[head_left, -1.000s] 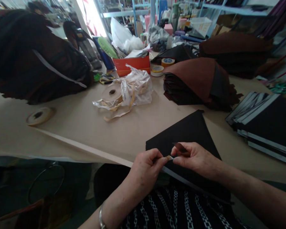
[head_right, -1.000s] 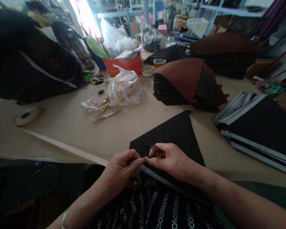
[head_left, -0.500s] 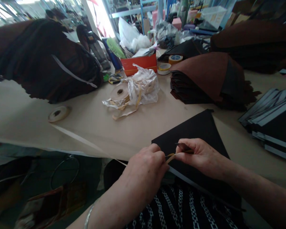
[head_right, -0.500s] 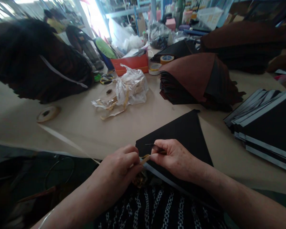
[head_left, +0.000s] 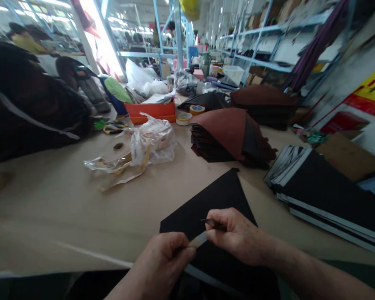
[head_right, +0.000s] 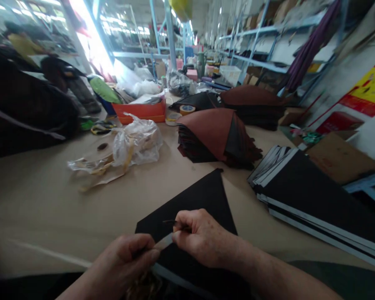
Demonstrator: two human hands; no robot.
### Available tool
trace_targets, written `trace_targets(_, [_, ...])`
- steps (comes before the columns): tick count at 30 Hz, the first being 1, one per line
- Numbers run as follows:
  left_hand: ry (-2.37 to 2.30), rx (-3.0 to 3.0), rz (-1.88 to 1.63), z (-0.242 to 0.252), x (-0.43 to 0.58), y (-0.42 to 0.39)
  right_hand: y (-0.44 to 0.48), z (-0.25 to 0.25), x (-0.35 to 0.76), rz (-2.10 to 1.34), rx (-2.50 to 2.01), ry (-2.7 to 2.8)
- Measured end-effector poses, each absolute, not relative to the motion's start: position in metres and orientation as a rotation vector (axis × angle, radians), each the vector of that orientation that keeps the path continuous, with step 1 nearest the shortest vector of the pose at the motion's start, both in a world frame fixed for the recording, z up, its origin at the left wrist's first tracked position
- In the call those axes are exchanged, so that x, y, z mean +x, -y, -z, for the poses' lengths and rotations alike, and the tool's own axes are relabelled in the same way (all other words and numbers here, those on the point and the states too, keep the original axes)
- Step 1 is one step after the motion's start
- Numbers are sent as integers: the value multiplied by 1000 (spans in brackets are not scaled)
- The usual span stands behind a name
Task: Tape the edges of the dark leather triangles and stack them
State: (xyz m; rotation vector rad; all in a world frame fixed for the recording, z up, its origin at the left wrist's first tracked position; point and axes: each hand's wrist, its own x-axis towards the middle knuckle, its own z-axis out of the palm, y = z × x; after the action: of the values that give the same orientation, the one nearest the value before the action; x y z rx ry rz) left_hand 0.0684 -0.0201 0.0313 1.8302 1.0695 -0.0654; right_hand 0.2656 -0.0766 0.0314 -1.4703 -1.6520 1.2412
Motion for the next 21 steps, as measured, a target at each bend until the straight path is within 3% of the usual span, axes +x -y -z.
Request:
trace_targets(8, [-1223,2013,106,-10,62,-23,10,7,385,-462,-2138,1600])
trace_targets(21, [-1233,1956,163,13,46,-47,-24,27,422,-236,-2377,1620])
